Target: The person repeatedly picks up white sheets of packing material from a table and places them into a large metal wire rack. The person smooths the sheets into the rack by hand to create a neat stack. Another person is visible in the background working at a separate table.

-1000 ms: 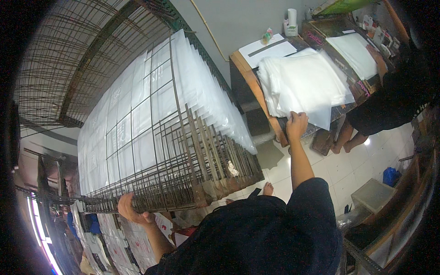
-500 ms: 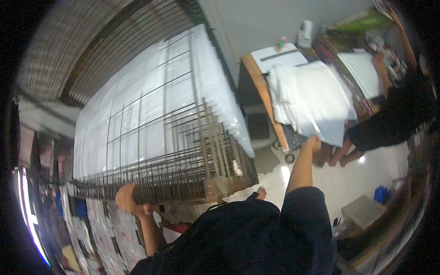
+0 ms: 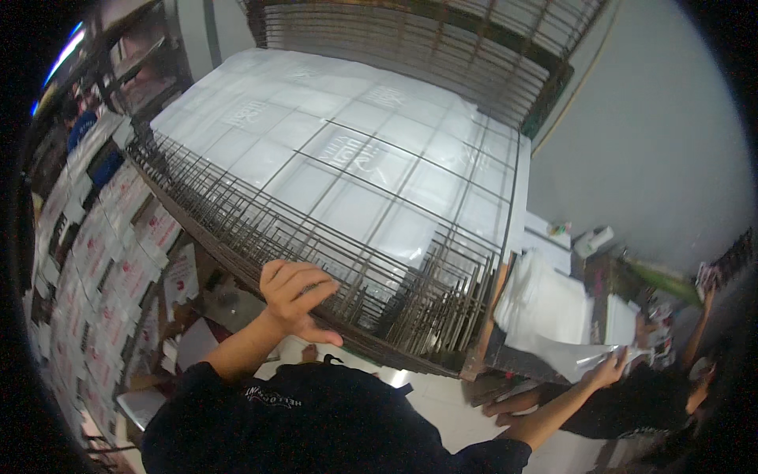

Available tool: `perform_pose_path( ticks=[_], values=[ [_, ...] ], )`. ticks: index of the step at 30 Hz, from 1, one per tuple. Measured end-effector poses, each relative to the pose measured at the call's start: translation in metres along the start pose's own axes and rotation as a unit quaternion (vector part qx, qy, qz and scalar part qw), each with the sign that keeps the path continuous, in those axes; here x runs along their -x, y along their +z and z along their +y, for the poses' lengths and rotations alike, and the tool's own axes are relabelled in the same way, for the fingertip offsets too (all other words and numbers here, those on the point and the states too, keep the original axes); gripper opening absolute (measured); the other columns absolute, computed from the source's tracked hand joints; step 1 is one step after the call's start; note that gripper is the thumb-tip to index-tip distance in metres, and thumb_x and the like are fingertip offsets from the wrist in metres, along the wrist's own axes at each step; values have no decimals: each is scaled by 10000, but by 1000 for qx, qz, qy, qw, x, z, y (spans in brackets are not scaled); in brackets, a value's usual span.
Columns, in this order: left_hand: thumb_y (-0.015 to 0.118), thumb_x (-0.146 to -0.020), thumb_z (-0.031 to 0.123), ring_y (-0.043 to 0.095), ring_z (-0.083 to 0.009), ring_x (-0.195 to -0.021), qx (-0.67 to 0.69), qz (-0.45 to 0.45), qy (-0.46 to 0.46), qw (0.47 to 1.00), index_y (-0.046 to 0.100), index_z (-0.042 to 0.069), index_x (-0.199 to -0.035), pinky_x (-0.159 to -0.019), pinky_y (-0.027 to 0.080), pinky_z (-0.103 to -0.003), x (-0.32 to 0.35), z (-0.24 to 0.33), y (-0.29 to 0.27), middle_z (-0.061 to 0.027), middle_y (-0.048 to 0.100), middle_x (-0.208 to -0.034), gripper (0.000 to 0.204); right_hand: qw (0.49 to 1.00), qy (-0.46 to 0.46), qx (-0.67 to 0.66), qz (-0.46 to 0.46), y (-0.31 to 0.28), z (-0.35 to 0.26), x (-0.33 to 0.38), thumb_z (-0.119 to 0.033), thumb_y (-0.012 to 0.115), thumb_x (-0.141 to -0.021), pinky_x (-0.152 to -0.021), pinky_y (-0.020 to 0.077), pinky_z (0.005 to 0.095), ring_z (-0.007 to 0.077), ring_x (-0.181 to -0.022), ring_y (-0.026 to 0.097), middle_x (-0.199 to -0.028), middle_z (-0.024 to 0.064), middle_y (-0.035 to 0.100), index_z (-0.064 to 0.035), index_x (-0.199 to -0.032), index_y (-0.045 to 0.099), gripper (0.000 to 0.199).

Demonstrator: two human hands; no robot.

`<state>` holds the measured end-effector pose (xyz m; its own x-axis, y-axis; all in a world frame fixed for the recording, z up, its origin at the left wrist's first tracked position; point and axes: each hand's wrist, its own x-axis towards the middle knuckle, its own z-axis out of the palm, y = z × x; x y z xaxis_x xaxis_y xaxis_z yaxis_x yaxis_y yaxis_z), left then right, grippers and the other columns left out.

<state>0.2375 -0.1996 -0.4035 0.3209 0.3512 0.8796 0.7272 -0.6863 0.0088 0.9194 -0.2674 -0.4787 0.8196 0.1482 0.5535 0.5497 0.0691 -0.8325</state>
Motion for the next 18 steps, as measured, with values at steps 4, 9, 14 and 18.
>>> perform_pose_path(
  ticks=[4, 9, 14, 18],
  values=[
    [576, -693, 698, 555, -196, -930, 87, 44, 4, 995, 662, 147, -920, -840, 367, -373, 15, -19, -12, -24, 592, -972, 602, 973, -54, -104, -199, 36, -159, -38, -28, 460, -799, -947, 364, 282, 184, -1140, 481, -1339, 112, 473, 3, -1302, 486, 505],
    [486, -762, 706, 505, -302, -994, -42, 101, -67, 992, 641, 104, -989, -845, 354, -444, 43, -89, -51, -100, 551, -1046, 662, 903, -112, -108, -400, 92, -393, 35, -148, 478, -766, -942, 390, 281, 186, -1129, 504, -1341, 147, 468, 40, -1335, 424, 602],
    [455, -796, 671, 471, -320, -1082, -119, 100, -175, 972, 618, 64, -1032, -927, 287, -449, 70, -176, -83, -120, 540, -1094, 671, 815, -199, -135, -527, 146, -541, 145, -238, 605, -703, -693, 577, 271, 192, -843, 670, -1251, 185, 511, 8, -1309, 443, 674],
    [455, -808, 651, 450, -300, -1111, -142, 75, -179, 971, 609, 64, -1038, -969, 223, -453, 98, -216, -95, -107, 534, -1059, 650, 690, -306, -198, -626, 211, -630, 211, -321, 724, -667, -706, 594, 344, 239, -875, 674, -1249, 198, 508, 3, -1295, 462, 754]
  ],
)
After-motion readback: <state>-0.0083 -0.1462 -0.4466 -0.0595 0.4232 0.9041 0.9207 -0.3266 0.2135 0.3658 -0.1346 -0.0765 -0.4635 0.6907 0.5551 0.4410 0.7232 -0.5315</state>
